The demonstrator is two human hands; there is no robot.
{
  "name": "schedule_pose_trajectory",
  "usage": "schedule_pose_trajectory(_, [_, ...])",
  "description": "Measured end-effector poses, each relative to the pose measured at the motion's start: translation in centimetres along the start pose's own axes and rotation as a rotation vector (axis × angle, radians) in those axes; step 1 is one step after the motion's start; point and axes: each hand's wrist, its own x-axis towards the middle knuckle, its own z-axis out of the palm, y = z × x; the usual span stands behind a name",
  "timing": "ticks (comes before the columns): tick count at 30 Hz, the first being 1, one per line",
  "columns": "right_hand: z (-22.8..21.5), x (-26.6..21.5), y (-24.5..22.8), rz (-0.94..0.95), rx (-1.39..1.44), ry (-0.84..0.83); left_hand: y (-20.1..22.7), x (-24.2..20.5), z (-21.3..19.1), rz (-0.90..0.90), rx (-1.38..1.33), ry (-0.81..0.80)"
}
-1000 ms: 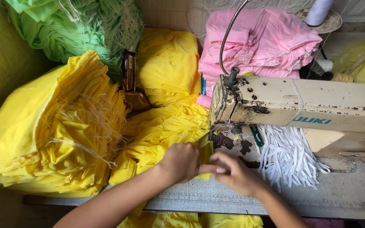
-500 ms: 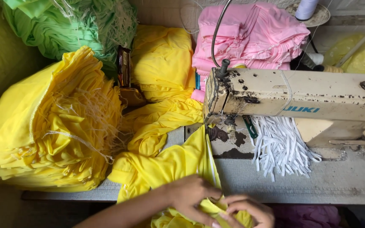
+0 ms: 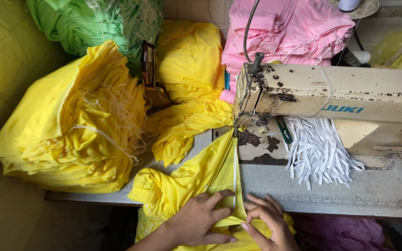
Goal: Preparing and trimming yellow fabric pieces and elastic bands at a sewing workstation.
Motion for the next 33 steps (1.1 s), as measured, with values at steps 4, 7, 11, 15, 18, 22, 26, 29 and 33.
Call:
schedule_pose_trajectory(4, [-0.3, 0.3, -0.8, 0.034, 0.022, -0.072, -0.2, -0.2, -1.1, 0.077, -0.116, 0.005])
schedule_pose_trajectory(7, [-0.4, 0.3, -1.1, 0.051, 0.042, -0.120, -0.2, 0.1, -2.4, 0.142, -0.218, -0.007])
schedule_pose_trajectory(11, [-0.1, 0.2, -0.6, 0.027, 0.003, -0.180, -0.5, 0.3, -3.2, 0.191, -0.280, -0.103])
schedule_pose_trajectory(15, [-0.8, 0.9, -0.6, -0.143, -0.224, -0.234, -0.9, 0.9, -3.4, 0.212, -0.299, -0.145])
schedule_pose_trajectory(18, [-1.2, 1.8, -1.5, -0.315, -0.500, -0.347, -2.1, 2.5, -3.9, 0.280, -0.367, -0.187])
schedule_pose_trajectory(22, [-1.5, 2.5, -1.7, -0.475, -0.598, -0.400, -4.6, 6.9, -4.7, 0.426, -0.153, -0.134])
schedule_pose_trajectory(26, [-1.3, 2.4, -1.0, -0.489, -0.622, -0.395, -4.9, 9.1, -5.7, 0.416, 0.069, -0.358])
schedule_pose_trajectory(29, [-1.4, 1.5, 0.3, -0.426, -0.620, -0.473, -6.1, 7.3, -5.1, 0.522, -0.027, -0.213])
schedule_pose_trajectory(33, [-0.5, 2.1, 1.0, -0.531, -0.680, -0.248, -7.3, 5.5, -4.5, 0.439, -0.052, -0.217])
